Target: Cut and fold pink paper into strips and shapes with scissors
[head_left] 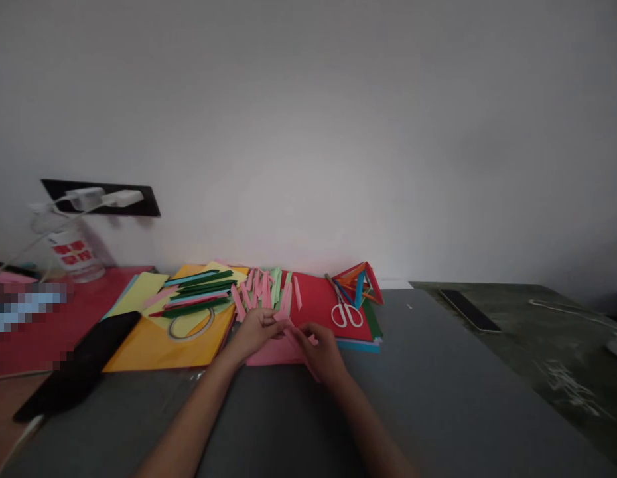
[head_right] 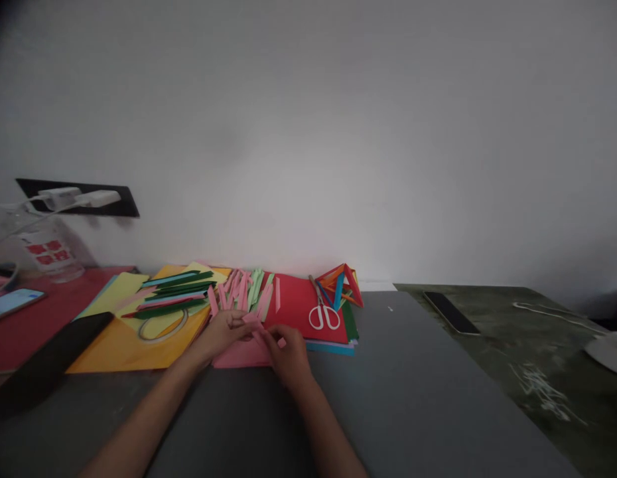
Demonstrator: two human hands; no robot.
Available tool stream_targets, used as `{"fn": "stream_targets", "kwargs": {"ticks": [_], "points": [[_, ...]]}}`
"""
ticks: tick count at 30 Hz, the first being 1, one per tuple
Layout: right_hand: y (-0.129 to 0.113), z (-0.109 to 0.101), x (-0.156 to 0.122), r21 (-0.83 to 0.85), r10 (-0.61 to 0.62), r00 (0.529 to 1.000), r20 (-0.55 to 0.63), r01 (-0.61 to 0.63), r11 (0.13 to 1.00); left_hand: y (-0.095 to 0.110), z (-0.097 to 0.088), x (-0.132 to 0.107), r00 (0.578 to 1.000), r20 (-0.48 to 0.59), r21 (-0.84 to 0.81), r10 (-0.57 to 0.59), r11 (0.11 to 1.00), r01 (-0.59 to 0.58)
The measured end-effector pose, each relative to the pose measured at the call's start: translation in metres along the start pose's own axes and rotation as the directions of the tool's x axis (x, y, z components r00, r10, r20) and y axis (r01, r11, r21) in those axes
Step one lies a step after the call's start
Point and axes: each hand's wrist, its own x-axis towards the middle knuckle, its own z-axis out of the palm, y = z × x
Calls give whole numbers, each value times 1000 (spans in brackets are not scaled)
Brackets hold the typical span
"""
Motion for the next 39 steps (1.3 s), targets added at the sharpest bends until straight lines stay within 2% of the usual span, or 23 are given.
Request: {"fn": "stream_targets", "kwargs": {"ticks": [8,13,15,20,27,32,39], "points": [[-3,4,-1,85,74,997,-14,-73,994,-4,-1,0,999,-32,64,-6,998,8],[-1,5,-1,150,79,997,16,-80,985,-1,-3,3,983,-182,37,36,999,-29],[0,5,-1,164,95,995,14,-96,982,2,-3,2,977,-210,9,23,1000,-22],[2,6,-1,172,123,992,-15,-118,978,2,-1,1,992,-123,-7,-16,1000,15],[0,6,-3,187,98,995,-29,-91,978,2,-2,1,989,-146,-2,-31,1000,31],[-2,3,-2,176,77,996,-55,-66,982,-1,-1,0,998,-29,13,-63,998,64],[-1,4,-1,199,117,991,-58,-103,974,-1,-2,0,999,-48,-34,-25,999,23]]}}
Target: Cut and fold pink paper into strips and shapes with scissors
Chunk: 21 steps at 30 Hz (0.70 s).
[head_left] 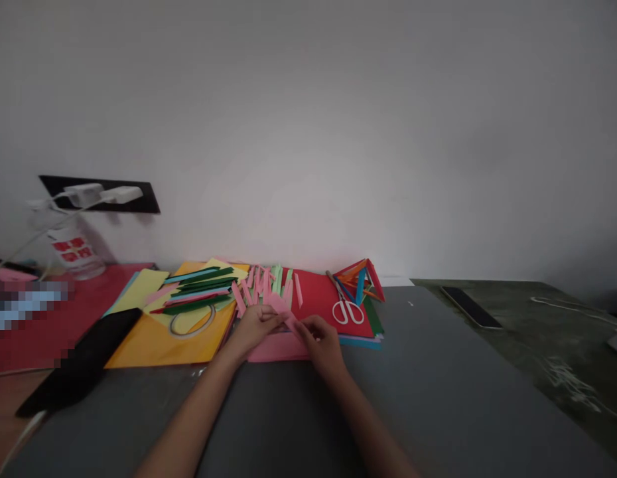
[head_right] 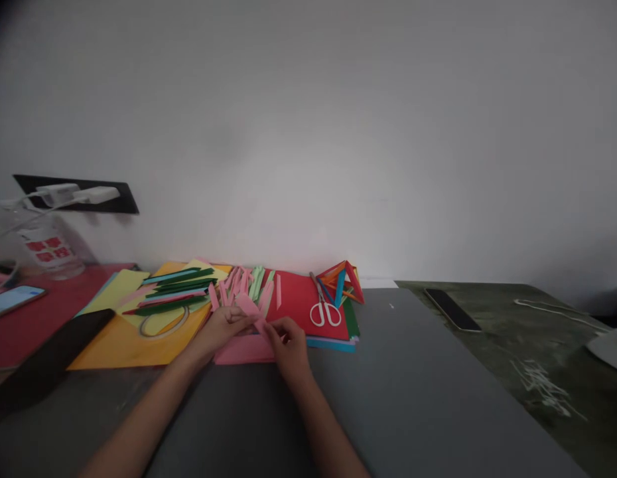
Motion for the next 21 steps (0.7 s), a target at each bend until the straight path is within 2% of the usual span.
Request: {"fn": "stream_targets", "kwargs": {"ticks": [8,12,16,21], "points": [[-1,-1,0,-5,20,1000,0,-20,1000,0,0,1,1000,10,-58,-21,998,22],[0,0,-1,-12,6,1000,-1,-6,1000,-2,0,1,1000,12,-33,-23,999,23],[0,0,-1,-7,10,1000,6,-10,1000,-1,0,0,996,72,26,-49,999,47],[-1,1,-1,9,45,999,17,-46,999,1,0,1,998,50,14,33,999,-34]]}}
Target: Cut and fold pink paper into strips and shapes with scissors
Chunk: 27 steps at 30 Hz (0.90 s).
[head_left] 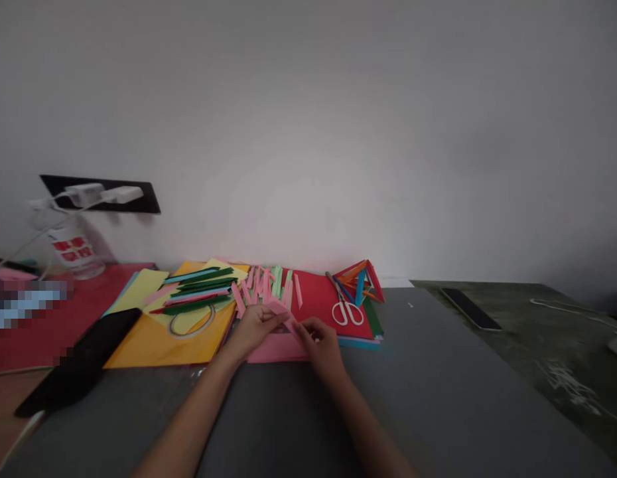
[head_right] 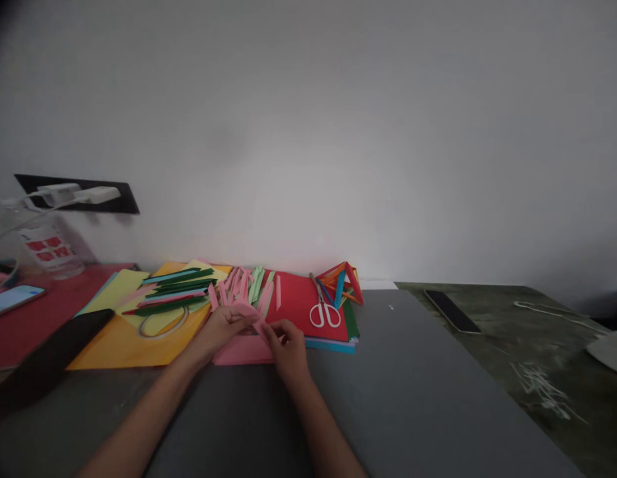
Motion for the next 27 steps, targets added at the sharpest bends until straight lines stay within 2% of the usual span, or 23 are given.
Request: {"fn": "stream_targets", "kwargs": {"ticks": [5,8,12,17,23,27], "points": [[-1,0,0,1,-39,995,-87,39,999,1,2,0,999,44,32,-17,999,15],[-1,-1,0,19,-13,999,-42,14,1000,0,2,0,999,29,48,-20,999,18],[-1,-1,-1,2,-10,999,-37,10,1000,-3,2,2,999,-24,-27,28,999,-29],[2,0,-2,-1,-37,998,-51,37,999,-5,3,3,1000,28,11,-4,1000,4],[3,0,-1,0,-12,1000,-28,12,1000,-4,-1,2,986,-156,57,65,997,-56],[1,0,-2,-11,-31,998,-55,30,999,-3,1,1,999,-47,16,-6,1000,6]]}}
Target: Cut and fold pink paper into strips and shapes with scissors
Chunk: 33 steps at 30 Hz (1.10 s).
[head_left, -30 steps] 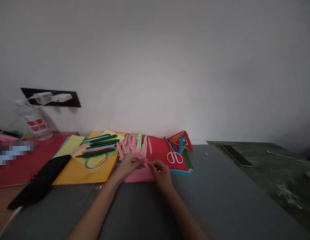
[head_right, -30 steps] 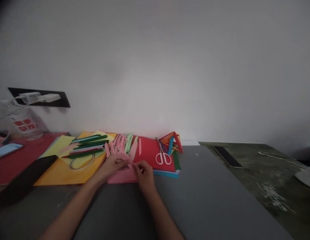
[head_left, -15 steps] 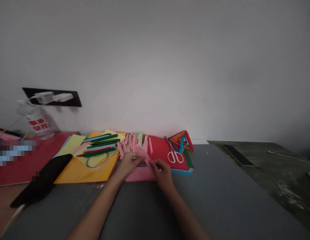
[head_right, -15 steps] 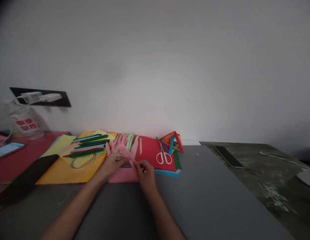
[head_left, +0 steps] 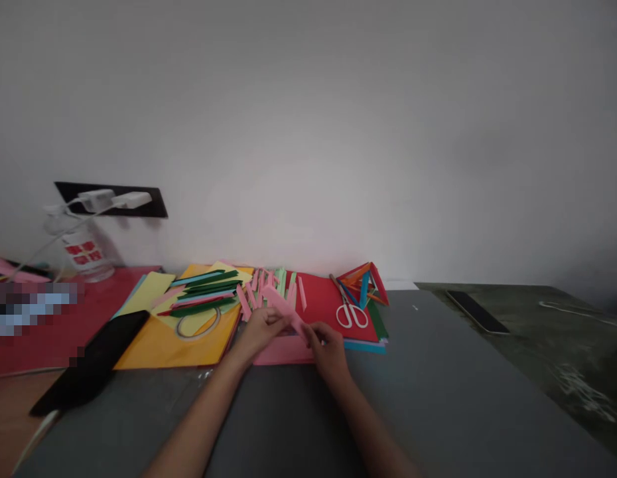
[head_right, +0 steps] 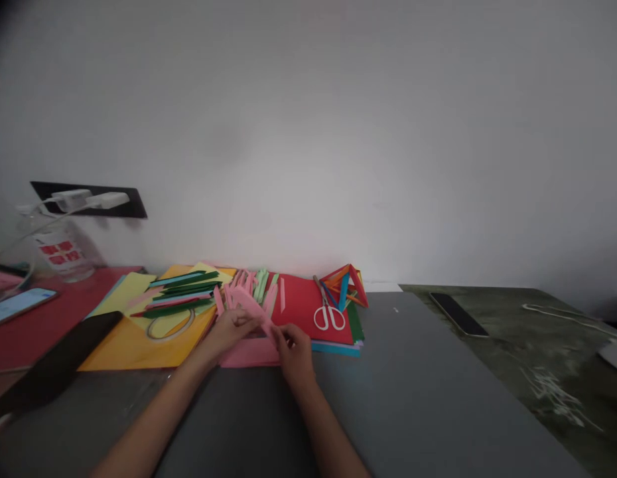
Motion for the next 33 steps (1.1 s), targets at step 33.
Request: {"fn": "stream_targets", "kwargs": {"ticks": [33], "points": [[-2,3,5,306,189,976,106,-212,928,15,8,-11,965,258,-60,-39,997,57]]}}
